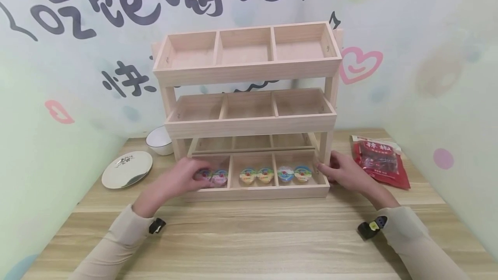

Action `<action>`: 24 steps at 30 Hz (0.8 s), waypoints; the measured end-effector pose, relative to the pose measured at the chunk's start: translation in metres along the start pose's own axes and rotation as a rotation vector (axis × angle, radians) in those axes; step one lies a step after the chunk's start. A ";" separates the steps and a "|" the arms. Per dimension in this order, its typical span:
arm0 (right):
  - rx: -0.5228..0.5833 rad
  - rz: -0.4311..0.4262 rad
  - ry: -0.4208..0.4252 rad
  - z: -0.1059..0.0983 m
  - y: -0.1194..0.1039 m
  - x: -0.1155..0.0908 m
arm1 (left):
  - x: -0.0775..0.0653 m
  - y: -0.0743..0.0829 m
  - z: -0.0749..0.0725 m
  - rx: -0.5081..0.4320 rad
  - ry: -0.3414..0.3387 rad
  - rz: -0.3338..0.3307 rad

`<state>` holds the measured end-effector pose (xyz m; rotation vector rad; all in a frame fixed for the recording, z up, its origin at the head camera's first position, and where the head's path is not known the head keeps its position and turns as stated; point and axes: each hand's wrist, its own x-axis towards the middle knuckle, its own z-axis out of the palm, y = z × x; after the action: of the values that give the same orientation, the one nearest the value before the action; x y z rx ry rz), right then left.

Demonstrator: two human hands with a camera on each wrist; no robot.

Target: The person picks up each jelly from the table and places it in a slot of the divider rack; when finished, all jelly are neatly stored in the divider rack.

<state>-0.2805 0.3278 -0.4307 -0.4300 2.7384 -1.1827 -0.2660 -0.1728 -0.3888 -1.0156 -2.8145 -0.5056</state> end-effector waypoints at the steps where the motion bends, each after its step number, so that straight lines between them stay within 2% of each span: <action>1: -0.004 0.000 0.002 0.000 0.000 0.000 | 0.000 0.001 0.001 0.012 0.006 0.005; 9: -0.004 -0.003 0.005 0.000 0.000 0.000 | 0.002 0.006 0.006 0.072 0.029 -0.061; 18: -0.006 0.000 0.002 0.000 0.000 0.000 | -0.001 -0.003 -0.001 -0.024 0.012 0.018; 24: -0.007 0.000 0.005 0.001 0.002 0.001 | 0.000 -0.005 -0.001 0.002 -0.011 0.013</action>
<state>-0.2813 0.3284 -0.4327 -0.4284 2.7479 -1.1755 -0.2692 -0.1767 -0.3893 -1.0383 -2.8158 -0.4974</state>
